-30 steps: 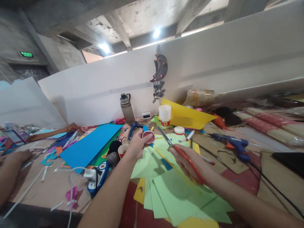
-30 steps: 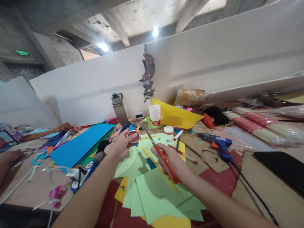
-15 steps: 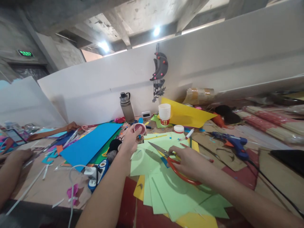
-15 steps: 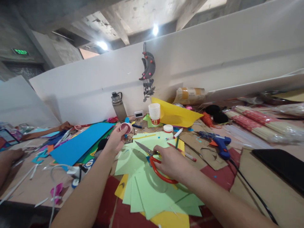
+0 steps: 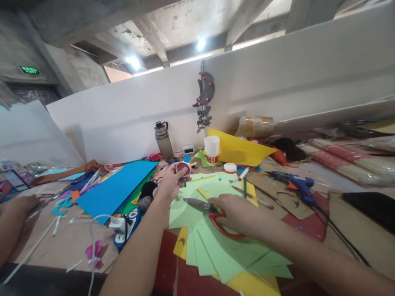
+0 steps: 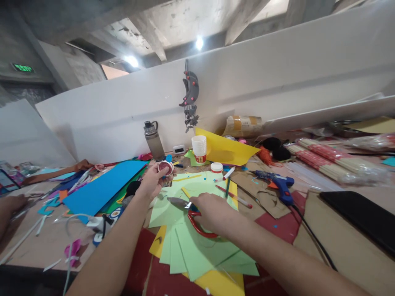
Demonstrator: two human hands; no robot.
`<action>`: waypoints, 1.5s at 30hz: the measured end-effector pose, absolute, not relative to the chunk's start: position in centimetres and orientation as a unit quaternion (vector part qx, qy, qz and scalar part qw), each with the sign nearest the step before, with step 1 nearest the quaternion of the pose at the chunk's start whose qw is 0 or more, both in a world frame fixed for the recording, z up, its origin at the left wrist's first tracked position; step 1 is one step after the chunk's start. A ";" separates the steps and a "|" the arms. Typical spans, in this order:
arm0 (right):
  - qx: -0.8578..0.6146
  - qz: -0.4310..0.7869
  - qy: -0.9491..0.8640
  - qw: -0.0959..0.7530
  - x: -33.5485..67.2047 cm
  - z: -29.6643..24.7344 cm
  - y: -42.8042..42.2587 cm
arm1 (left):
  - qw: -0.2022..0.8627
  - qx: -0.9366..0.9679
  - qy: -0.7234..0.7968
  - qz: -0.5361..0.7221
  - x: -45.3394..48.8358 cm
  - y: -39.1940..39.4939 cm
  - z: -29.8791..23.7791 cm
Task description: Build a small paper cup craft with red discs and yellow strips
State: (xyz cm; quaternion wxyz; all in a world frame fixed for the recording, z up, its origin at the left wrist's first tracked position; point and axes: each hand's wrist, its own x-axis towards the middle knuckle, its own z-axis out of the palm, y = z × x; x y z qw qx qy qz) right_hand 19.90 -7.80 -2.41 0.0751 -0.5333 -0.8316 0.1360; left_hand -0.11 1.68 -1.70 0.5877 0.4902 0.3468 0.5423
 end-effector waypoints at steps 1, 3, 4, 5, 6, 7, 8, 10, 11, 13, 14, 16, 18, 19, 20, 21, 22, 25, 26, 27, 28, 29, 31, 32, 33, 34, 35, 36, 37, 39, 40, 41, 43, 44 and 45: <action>-0.532 0.130 -0.834 0.069 19.7 -2.5 -7.7 | 0.594 0.486 0.341 0.544 -0.1 1.6 -1.6; -0.527 0.112 -0.841 0.058 19.4 -2.5 -7.5 | 0.610 0.475 0.323 0.546 0.0 1.4 -1.5; -0.525 0.102 -0.842 0.064 19.3 -2.4 -7.3 | 0.619 0.469 0.314 0.547 0.1 1.3 -1.4; -0.526 0.096 -0.841 0.083 19.2 -2.3 -7.0 | 0.628 0.463 0.306 0.545 0.2 1.2 -1.3; -0.527 0.096 -0.836 0.117 19.2 -2.2 -6.7 | 0.637 0.458 0.301 0.543 0.3 1.1 -1.2; -0.530 0.104 -0.825 0.164 19.1 -2.2 -6.4 | 0.642 0.454 0.300 0.540 0.4 1.0 -1.2; -0.531 0.121 -0.809 0.220 19.1 -2.1 -6.0 | 0.645 0.450 0.304 0.538 0.5 0.9 -1.2; -0.525 0.176 -0.765 0.328 19.0 -2.2 -5.3 | 0.643 0.443 0.319 0.537 0.8 0.8 -1.2; -0.518 0.214 -0.738 0.376 19.0 -2.3 -4.9 | 0.642 0.438 0.328 0.537 0.9 0.7 -1.3; -0.506 0.298 -0.672 0.451 19.0 -2.5 -4.1 | 0.645 0.425 0.341 0.536 1.2 0.6 -1.5; -0.500 0.340 -0.638 0.476 19.0 -2.7 -3.8 | 0.650 0.418 0.343 0.534 1.4 0.5 -1.5; -0.492 0.408 -0.574 0.511 19.2 -3.1 -3.3 | 0.664 0.405 0.335 0.532 1.7 0.3 -1.7; -0.487 0.442 -0.525 0.540 19.6 -3.5 -2.8 | 0.675 0.395 0.322 0.534 2.1 0.0 -1.8; -0.484 0.447 -0.506 0.557 19.9 -3.6 -2.7 | 0.677 0.390 0.320 0.535 2.2 0.0 -1.8; -0.481 0.446 -0.491 0.574 20.2 -3.6 -2.5 | 0.677 0.385 0.323 0.538 2.3 -0.1 -1.8; -0.480 0.443 -0.478 0.587 20.6 -3.6 -2.5 | 0.675 0.381 0.329 0.540 2.4 -0.1 -1.8; -0.485 0.437 -0.467 0.596 20.9 -3.6 -2.5 | 0.671 0.375 0.338 0.543 2.4 -0.1 -1.8; -0.527 0.410 -0.443 0.598 21.9 -3.2 -2.6 | 0.660 0.354 0.360 0.556 2.4 0.0 -1.6; -0.540 0.402 -0.439 0.595 22.1 -3.0 -2.7 | 0.658 0.347 0.362 0.562 2.3 0.1 -1.6; -0.548 0.397 -0.437 0.592 22.2 -2.9 -2.8 | 0.656 0.340 0.362 0.568 2.3 0.2 -1.5; -0.550 0.392 -0.438 0.594 22.4 -2.9 -2.9 | 0.655 0.334 0.360 0.574 2.2 0.2 -1.5; -0.547 0.387 -0.442 0.596 22.5 -2.8 -2.9 | 0.655 0.329 0.357 0.578 2.2 0.3 -1.6; -0.539 0.377 -0.457 0.599 22.5 -3.0 -2.9 | 0.656 0.321 0.353 0.584 2.1 0.5 -1.7; -0.536 0.372 -0.467 0.597 22.5 -3.1 -2.9 | 0.656 0.319 0.353 0.586 2.1 0.6 -1.8; -0.536 0.366 -0.477 0.593 22.4 -3.2 -2.9 | 0.656 0.317 0.352 0.587 2.0 0.7 -1.9; -0.537 0.360 -0.486 0.587 22.4 -3.4 -2.8 | 0.653 0.317 0.352 0.590 2.0 0.8 -2.1; -0.539 0.354 -0.495 0.582 22.3 -3.5 -2.8 | 0.649 0.318 0.354 0.594 1.9 0.9 -2.1; -0.540 0.347 -0.504 0.577 22.3 -3.8 -2.7 | 0.644 0.319 0.358 0.596 1.9 1.0 -2.2; -0.539 0.339 -0.514 0.575 22.3 -4.0 -2.6 | 0.638 0.320 0.362 0.600 1.8 1.1 -2.3; -0.533 0.320 -0.536 0.571 22.3 -4.4 -2.5 | 0.627 0.317 0.369 0.609 1.7 1.3 -2.3; -0.533 0.306 -0.549 0.567 22.4 -4.6 -2.4 | 0.622 0.314 0.370 0.614 1.7 1.4 -2.3; -0.534 0.288 -0.564 0.560 22.4 -4.7 -2.4 | 0.619 0.312 0.371 0.618 1.6 1.5 -2.4; -0.540 0.241 -0.605 0.534 22.3 -4.6 -2.4 | 0.610 0.311 0.374 0.626 1.5 1.7 -2.4; -0.542 0.218 -0.628 0.515 22.1 -4.4 -2.3 | 0.607 0.312 0.376 0.627 1.3 1.8 -2.4; -0.542 0.198 -0.653 0.492 21.9 -4.1 -2.3 | 0.603 0.314 0.377 0.629 1.2 1.9 -2.4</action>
